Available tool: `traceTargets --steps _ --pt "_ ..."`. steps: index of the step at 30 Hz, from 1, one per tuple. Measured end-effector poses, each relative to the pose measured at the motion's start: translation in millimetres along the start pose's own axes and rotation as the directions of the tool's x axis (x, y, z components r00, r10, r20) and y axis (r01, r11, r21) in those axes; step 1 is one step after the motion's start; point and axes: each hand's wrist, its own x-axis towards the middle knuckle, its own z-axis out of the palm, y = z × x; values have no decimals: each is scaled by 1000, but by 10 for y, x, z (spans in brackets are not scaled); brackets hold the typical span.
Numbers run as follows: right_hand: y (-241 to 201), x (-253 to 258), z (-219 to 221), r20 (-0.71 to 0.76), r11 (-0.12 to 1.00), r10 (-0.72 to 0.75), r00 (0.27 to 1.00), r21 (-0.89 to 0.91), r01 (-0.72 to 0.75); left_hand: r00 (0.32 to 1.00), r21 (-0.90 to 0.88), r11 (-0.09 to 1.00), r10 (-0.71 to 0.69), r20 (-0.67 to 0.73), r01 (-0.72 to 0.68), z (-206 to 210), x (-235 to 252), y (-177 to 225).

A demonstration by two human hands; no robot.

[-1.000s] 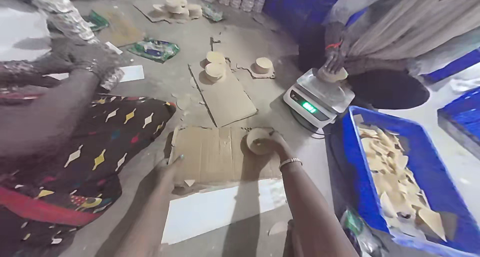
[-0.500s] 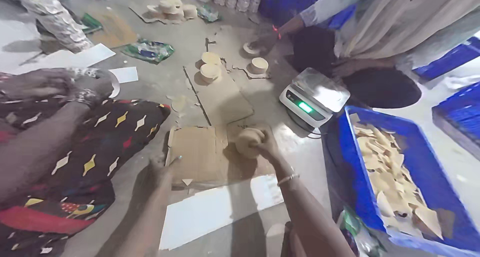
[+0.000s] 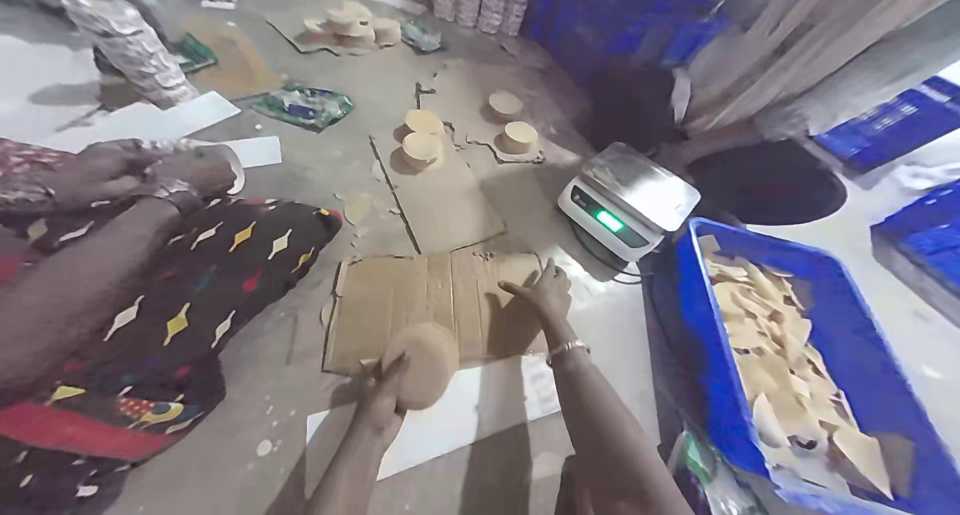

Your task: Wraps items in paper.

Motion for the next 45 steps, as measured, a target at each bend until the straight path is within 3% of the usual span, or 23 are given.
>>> traceTargets --steps 2,5,9,12,14,16,17,19,21,23,26,29,34,37,39,42,45 --pt "2 217 -5 46 995 87 995 -62 -84 999 -23 1000 -9 -52 8 84 154 30" --pt "56 366 -116 43 994 111 993 12 -112 996 -3 1000 -28 -82 28 133 255 3" --pt "227 266 -285 -137 963 52 989 269 -14 995 5 999 -49 -91 50 100 231 -83" --pt "108 -339 -307 -144 892 -228 963 365 266 996 -96 995 25 82 -17 11 64 -106" --pt "-45 -923 -140 -29 800 -445 895 436 412 959 -190 981 98 264 -48 -98 -64 -185" --pt "-157 -1380 48 133 685 -617 776 575 447 937 -185 981 116 329 -56 -144 -198 -200" --pt "-173 -1480 105 171 652 -639 749 637 411 936 -183 981 125 329 -67 -170 -246 -198" --pt "-115 -1334 96 122 710 -500 857 625 325 955 -163 982 139 263 -98 -214 -312 -143" --pt "93 -825 -1 68 876 -209 976 457 156 981 -150 986 100 164 -75 -295 -291 -89" --pt "290 -339 -79 68 958 -5 998 286 -14 992 -72 997 37 123 -28 -402 -228 -112" --pt "344 -98 -80 92 992 34 995 117 -45 995 42 999 -36 95 33 -444 -218 -269" --pt "368 45 -37 152 980 76 985 173 -102 998 92 995 -34 48 30 -347 -245 -353" --pt "258 62 -138 300 804 -31 953 573 -155 998 205 979 -29 55 17 -354 -207 -371" --pt "111 -107 -443 282 691 -144 948 715 -108 998 211 977 -32 59 19 -391 -173 -402" --pt "72 -277 -766 183 612 -126 975 788 -69 998 217 976 -34 61 20 -396 -179 -406" --pt "327 -519 -1231 -18 444 16 1000 896 9 997 208 978 -14 71 -1 -390 -200 -393" --pt "919 -862 -1577 -283 382 263 922 908 170 997 206 978 -24 68 9 -398 -202 -400"
